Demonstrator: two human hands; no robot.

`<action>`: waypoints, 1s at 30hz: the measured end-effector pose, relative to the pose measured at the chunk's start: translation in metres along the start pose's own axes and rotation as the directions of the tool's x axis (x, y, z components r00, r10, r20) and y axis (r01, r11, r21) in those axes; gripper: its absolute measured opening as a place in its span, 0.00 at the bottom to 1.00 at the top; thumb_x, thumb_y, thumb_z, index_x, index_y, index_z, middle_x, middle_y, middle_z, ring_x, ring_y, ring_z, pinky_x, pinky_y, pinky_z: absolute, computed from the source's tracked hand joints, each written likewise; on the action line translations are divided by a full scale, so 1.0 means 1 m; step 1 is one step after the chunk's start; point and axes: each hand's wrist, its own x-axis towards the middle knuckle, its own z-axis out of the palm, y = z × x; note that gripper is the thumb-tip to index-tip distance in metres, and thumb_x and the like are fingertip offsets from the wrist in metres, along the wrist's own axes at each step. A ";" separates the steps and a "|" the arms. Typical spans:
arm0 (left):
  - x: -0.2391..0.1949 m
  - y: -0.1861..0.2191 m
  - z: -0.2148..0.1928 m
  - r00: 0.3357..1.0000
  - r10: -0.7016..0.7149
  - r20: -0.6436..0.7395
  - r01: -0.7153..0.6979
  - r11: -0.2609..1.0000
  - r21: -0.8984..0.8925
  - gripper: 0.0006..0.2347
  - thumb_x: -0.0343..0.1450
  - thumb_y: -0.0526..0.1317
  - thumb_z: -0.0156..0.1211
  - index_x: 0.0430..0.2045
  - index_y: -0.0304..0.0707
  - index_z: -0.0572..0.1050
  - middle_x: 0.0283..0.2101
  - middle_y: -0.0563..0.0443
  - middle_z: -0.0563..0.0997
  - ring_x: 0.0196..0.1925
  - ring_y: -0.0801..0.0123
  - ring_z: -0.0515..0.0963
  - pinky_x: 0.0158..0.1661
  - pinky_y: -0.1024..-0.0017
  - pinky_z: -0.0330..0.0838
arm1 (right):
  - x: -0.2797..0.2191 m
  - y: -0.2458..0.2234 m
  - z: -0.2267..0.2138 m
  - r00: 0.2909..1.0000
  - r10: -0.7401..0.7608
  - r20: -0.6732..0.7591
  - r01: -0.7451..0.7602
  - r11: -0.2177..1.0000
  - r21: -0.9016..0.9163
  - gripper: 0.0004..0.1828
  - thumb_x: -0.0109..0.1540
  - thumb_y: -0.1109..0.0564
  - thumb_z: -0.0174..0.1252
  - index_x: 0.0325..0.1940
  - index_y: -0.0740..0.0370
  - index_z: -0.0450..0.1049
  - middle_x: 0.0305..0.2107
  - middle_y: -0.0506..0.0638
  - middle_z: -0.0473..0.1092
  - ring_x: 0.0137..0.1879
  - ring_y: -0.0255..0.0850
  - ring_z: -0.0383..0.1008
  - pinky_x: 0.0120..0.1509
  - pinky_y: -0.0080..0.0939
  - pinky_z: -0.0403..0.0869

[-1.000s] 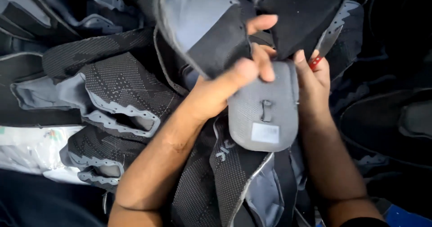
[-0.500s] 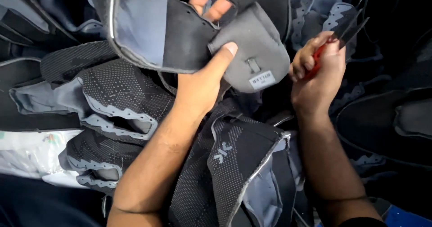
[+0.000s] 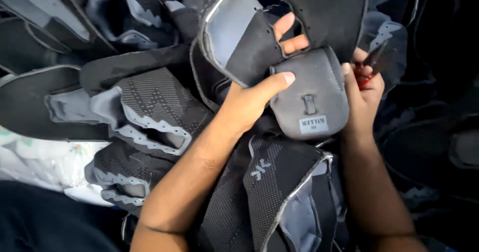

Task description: The person trims excess threads from shoe uppers using small snips.

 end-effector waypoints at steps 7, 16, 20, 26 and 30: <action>0.004 0.001 0.002 0.981 -0.190 -0.034 0.166 0.923 -0.348 0.34 0.72 0.28 0.51 0.78 0.37 0.49 0.69 0.35 0.70 0.69 0.57 0.72 0.71 0.59 0.65 | 0.002 -0.051 0.033 0.994 0.068 0.080 -0.073 0.996 0.053 0.15 0.74 0.62 0.53 0.64 0.71 0.71 0.53 0.51 0.75 0.56 0.34 0.76 0.65 0.34 0.73; 0.002 -0.009 -0.002 0.971 -0.222 -0.091 0.146 0.847 -0.512 0.27 0.78 0.37 0.52 0.75 0.33 0.55 0.67 0.35 0.70 0.68 0.55 0.72 0.69 0.56 0.67 | 0.000 -0.041 0.033 0.997 0.060 0.055 -0.067 0.987 0.148 0.13 0.74 0.63 0.55 0.62 0.70 0.72 0.49 0.51 0.75 0.50 0.35 0.76 0.60 0.33 0.73; 0.007 -0.014 0.006 0.932 -0.204 -0.298 0.014 0.844 -0.535 0.25 0.79 0.46 0.52 0.69 0.32 0.60 0.65 0.41 0.72 0.65 0.56 0.73 0.64 0.57 0.69 | -0.002 -0.019 0.019 0.997 0.041 -0.057 -0.032 0.987 0.160 0.15 0.69 0.63 0.57 0.60 0.67 0.71 0.47 0.43 0.73 0.53 0.29 0.72 0.66 0.30 0.70; 0.005 -0.011 0.005 0.910 -0.003 -0.415 -0.068 0.985 -0.156 0.18 0.80 0.41 0.55 0.62 0.29 0.69 0.58 0.49 0.76 0.58 0.69 0.74 0.59 0.69 0.69 | 0.015 -0.040 0.020 0.955 0.264 -0.137 -0.170 0.863 0.475 0.16 0.74 0.51 0.47 0.56 0.66 0.72 0.41 0.49 0.68 0.45 0.38 0.70 0.55 0.38 0.67; 0.004 0.013 0.028 0.975 0.070 -0.212 -0.077 0.997 -0.024 0.15 0.81 0.40 0.56 0.59 0.28 0.71 0.54 0.52 0.78 0.56 0.73 0.74 0.58 0.71 0.70 | 0.009 -0.113 0.041 0.977 0.200 -0.071 -0.137 0.849 0.511 0.16 0.75 0.50 0.47 0.55 0.65 0.71 0.39 0.48 0.67 0.42 0.37 0.68 0.51 0.37 0.66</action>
